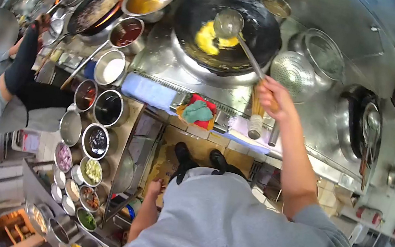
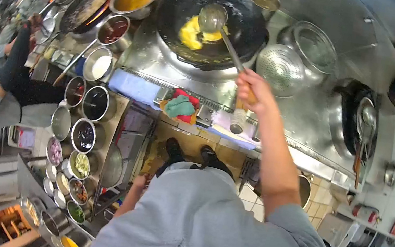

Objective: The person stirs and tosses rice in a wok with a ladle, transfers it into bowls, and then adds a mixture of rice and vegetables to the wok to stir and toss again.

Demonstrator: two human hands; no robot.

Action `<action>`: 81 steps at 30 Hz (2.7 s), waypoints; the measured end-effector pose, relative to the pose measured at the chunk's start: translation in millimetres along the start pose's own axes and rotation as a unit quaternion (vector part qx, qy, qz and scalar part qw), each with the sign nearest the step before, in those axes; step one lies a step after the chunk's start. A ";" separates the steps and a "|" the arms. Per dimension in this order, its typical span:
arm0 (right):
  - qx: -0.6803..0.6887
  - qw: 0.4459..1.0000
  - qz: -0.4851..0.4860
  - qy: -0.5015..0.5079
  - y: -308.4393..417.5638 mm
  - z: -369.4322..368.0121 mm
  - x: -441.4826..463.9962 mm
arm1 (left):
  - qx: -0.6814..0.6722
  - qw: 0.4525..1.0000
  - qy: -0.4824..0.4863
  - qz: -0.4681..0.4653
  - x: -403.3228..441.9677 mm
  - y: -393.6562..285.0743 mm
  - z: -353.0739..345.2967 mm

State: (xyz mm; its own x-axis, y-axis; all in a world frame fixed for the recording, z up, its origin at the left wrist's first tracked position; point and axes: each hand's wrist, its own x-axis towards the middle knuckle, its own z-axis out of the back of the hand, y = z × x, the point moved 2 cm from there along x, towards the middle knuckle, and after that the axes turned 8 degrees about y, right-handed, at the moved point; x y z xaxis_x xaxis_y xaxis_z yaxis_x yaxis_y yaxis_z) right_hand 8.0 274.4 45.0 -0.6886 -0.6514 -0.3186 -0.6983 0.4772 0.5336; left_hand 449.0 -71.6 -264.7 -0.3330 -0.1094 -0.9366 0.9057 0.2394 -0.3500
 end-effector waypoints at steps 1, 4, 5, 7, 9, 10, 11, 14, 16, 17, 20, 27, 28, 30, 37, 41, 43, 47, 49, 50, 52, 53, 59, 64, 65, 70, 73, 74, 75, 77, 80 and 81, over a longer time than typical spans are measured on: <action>-0.026 0.997 0.050 -0.055 -11.5 6.8 20.0 | 0.077 0.997 -0.009 -0.004 -10.7 -24.2 -0.6; -0.239 0.933 0.090 -0.254 -77.6 -61.7 9.1 | 0.132 0.989 0.057 -0.033 23.8 -56.3 29.7; -0.203 0.944 0.071 -0.252 -93.5 -78.8 -6.3 | 0.101 0.990 0.038 -0.086 29.7 -72.7 34.5; -0.024 0.981 0.046 -0.185 -92.7 -87.0 -27.6 | 0.071 0.987 0.018 -0.141 32.7 -109.3 37.1; 0.143 0.989 -0.014 0.042 -49.1 -29.1 -8.6 | 0.054 0.984 0.004 -0.169 8.4 -141.4 37.5; 0.273 0.960 -0.056 0.018 -29.7 -31.4 3.7 | 0.059 0.984 0.009 -0.170 8.3 -146.0 36.4; 0.271 0.961 -0.050 0.017 -35.5 -32.1 13.2 | 0.062 0.986 0.012 -0.157 11.6 -151.2 35.8; -0.064 0.963 0.157 -0.209 -74.4 -63.9 41.0 | 0.111 0.979 0.009 -0.171 30.3 -148.3 36.9; -0.070 0.949 0.163 -0.260 -96.4 -102.8 10.1 | 0.066 0.982 0.032 -0.174 34.7 -143.5 37.4; -0.026 0.966 0.121 -0.229 -92.1 -104.5 -0.5 | 0.063 0.981 0.029 -0.181 28.4 -151.4 29.7; 0.251 0.968 -0.019 -0.011 -27.5 -37.8 20.4 | 0.019 0.988 -0.026 -0.149 -2.7 -138.3 11.7; 0.024 0.966 0.135 -0.221 -95.9 -84.3 1.8 | 0.055 0.990 0.008 -0.129 29.6 -76.6 13.5; 0.021 0.968 0.127 -0.217 -88.4 -79.3 3.3 | 0.047 0.991 0.003 -0.127 18.9 -81.9 7.3; 0.093 0.989 0.056 -0.104 -57.0 -52.0 0.0 | 0.001 0.994 -0.029 -0.109 -0.6 -87.7 -2.0; -0.656 0.722 0.050 -0.215 -6.7 -42.7 43.9 | 0.061 0.992 -0.016 -0.110 -10.9 -101.1 -18.5; -0.783 0.589 0.119 -0.160 10.4 -39.2 25.1 | -0.004 0.988 -0.032 -0.149 -23.8 -112.4 -30.3; -0.783 0.593 0.110 -0.151 3.3 -36.6 25.8 | 0.029 0.992 -0.038 -0.120 -16.8 -102.2 -30.2; -0.694 0.718 -0.010 -0.058 -24.8 -26.7 8.0 | 0.078 0.993 -0.033 -0.078 -19.2 -101.6 -29.1; -0.804 0.584 0.117 -0.005 -28.8 -9.8 -19.2 | 0.084 0.993 -0.020 -0.080 -7.7 -98.8 -16.2; -0.807 0.582 0.099 0.003 -25.9 -2.0 -41.3 | 0.089 0.992 -0.006 -0.086 0.2 -98.4 -11.6; -0.817 0.573 0.069 0.006 -11.9 0.4 -94.8 | 0.081 0.993 -0.024 -0.079 -12.3 -118.0 -12.8; -0.824 0.564 0.058 0.001 -2.8 4.4 -118.7 | 0.070 0.994 -0.044 -0.076 -18.1 -126.8 -14.8; -0.884 0.464 0.041 -0.039 78.1 26.1 -179.4 | 0.082 0.990 -0.041 -0.103 -11.3 -147.2 -2.3; -0.900 0.422 0.025 -0.103 95.8 -8.1 -176.5 | 0.102 0.984 -0.030 -0.141 9.7 -150.2 13.8; -0.897 0.436 0.029 -0.069 95.0 -14.1 -178.0 | 0.095 0.984 -0.027 -0.150 13.7 -149.2 15.6; -0.765 0.640 -0.056 -0.051 62.7 -15.8 -103.4 | 0.089 0.987 -0.023 -0.133 7.5 -143.7 10.1; -0.671 0.726 -0.060 -0.140 28.1 -1.4 -33.3 | 0.107 0.990 -0.008 -0.093 5.9 -143.2 0.9; -0.674 0.723 -0.064 -0.140 12.2 7.4 -25.6 | 0.118 0.989 0.003 -0.084 6.1 -141.0 0.4; -0.754 0.632 0.002 -0.179 -1.9 12.9 -21.9 | 0.114 0.990 0.006 -0.083 8.8 -138.0 0.1; -0.822 0.522 0.016 -0.226 -21.8 -5.3 -42.5 | 0.104 0.985 -0.004 -0.136 15.4 -141.7 5.6; -0.800 0.567 -0.013 -0.193 -31.1 -50.7 -95.2 | 0.005 0.986 -0.029 -0.166 5.0 -140.8 0.9; -0.767 0.623 0.004 -0.153 -34.1 -56.1 -102.1 | 0.006 0.986 -0.028 -0.165 8.7 -131.6 4.6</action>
State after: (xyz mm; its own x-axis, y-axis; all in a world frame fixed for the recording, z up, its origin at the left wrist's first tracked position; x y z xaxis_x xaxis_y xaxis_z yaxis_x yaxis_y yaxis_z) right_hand 113.1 291.6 103.3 -0.8598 -0.3981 -0.3197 0.1525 -0.7978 0.5833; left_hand 328.1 -108.6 -226.6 -0.5952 -0.2326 -0.7692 0.7534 0.1713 -0.6348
